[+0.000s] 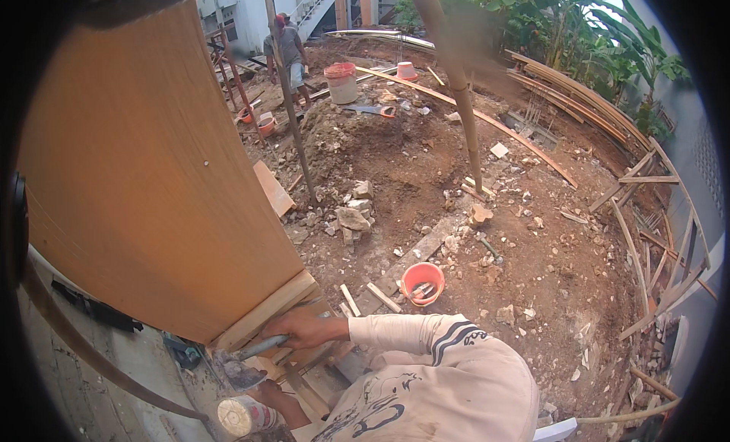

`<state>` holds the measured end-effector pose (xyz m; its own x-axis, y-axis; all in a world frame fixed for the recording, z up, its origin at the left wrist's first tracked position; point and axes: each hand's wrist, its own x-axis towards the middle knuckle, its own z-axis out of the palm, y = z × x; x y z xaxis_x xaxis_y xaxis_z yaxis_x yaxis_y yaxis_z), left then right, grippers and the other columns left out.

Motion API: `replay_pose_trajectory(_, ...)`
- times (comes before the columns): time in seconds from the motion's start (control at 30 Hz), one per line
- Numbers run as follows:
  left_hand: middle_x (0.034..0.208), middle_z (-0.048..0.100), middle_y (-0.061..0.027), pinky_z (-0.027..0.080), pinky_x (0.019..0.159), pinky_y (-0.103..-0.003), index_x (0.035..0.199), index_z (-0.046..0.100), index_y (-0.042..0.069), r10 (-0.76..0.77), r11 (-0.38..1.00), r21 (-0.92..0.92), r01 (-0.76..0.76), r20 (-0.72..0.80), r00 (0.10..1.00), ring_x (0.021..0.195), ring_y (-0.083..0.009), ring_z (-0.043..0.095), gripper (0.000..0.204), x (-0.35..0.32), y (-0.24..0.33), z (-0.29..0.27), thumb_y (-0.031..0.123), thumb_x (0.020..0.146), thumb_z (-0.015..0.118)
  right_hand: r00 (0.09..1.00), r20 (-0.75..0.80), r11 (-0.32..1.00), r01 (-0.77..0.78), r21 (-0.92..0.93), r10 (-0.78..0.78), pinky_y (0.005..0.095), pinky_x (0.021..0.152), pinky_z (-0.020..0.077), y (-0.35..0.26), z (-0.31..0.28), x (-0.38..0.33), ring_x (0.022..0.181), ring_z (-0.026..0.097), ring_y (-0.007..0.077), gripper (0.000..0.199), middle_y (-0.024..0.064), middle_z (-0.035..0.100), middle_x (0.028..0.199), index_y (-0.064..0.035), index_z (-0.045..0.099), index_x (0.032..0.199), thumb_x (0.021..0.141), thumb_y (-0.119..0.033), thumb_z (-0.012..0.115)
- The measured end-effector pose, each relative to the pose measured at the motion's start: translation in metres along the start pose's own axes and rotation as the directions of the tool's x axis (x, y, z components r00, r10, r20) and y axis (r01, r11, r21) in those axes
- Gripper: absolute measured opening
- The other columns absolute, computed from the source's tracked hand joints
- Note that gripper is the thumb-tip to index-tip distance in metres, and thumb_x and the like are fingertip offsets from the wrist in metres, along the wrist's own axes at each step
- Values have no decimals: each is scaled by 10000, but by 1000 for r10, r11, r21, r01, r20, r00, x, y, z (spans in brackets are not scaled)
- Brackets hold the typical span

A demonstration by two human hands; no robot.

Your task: The person sits on the ground and uses a hammer to drive nails into a wooden frame, securing small wooden pieces to a larger board. They repeatedly reach into a red bucket to retrieve nails and continue hammering the structure.

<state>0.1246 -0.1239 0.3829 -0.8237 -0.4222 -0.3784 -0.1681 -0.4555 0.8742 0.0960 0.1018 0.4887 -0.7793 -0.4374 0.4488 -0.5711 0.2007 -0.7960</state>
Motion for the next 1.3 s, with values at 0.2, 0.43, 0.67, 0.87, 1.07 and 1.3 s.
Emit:
replay_pose_trajectory(0.2, 853, 601, -56, 349, 434, -230, 1315, 543, 97, -627, 742, -78, 665, 269, 731, 501, -81, 420, 357, -22, -46, -97, 291, 1023, 607, 991, 121, 998, -48, -38, 53, 473, 981, 495, -8, -16, 8, 1132, 628, 415, 436, 203, 687, 1199, -1, 643, 1272, 840, -7, 701)
replay_pose_trajectory(0.43, 805, 584, -15, 346, 501, -233, 1246, 619, 4, -478, 877, 215, 430, 306, 823, 593, -59, 447, 266, -93, -29, -56, 116, 1005, 617, 992, 105, 997, -60, -41, 64, 452, 993, 522, -1, -22, 16, 1143, 664, 405, 408, 199, 694, 1251, -4, 664, 1251, 844, 12, 693)
replay_pose_trajectory(0.67, 896, 659, 7, 410, 581, -209, 1219, 645, 25, 133, 989, -82, -120, 190, 973, 693, -34, 536, 265, -85, -7, 27, 95, 963, 657, 984, 176, 1000, -10, -23, 14, 426, 975, 543, -6, -23, 27, 1193, 682, 338, 265, 148, 729, 1163, -29, 698, 1101, 848, 45, 722)
replay_pose_trajectory(0.87, 1039, 709, -38, 523, 787, -234, 1302, 621, 9, 275, 948, -202, -245, 138, 951, 918, -62, 643, 339, -88, -1, 86, 123, 985, 656, 964, 246, 994, -91, -69, 105, 425, 989, 534, -6, -18, 23, 1218, 680, 316, 257, 124, 737, 1078, -45, 721, 1092, 855, 56, 728)
replay_pose_trajectory(1.07, 1011, 712, -32, 514, 814, -237, 1219, 688, -19, 332, 903, -292, -314, 14, 943, 930, -67, 640, 253, -88, 1, 114, 128, 1017, 641, 970, 208, 987, -97, -131, 123, 351, 912, 552, -9, -24, 25, 1051, 740, 258, 282, 123, 754, 1056, -34, 706, 1163, 893, 41, 727)
replay_pose_trajectory(1.3, 935, 707, 5, 349, 534, -180, 1142, 724, -3, 344, 839, -398, -370, -138, 929, 631, 10, 477, 262, -83, -5, 105, 228, 1025, 680, 977, 207, 998, -53, -24, 57, 319, 939, 515, 5, -17, 20, 1090, 672, 173, 183, 77, 736, 1090, -9, 687, 1152, 985, -81, 691)
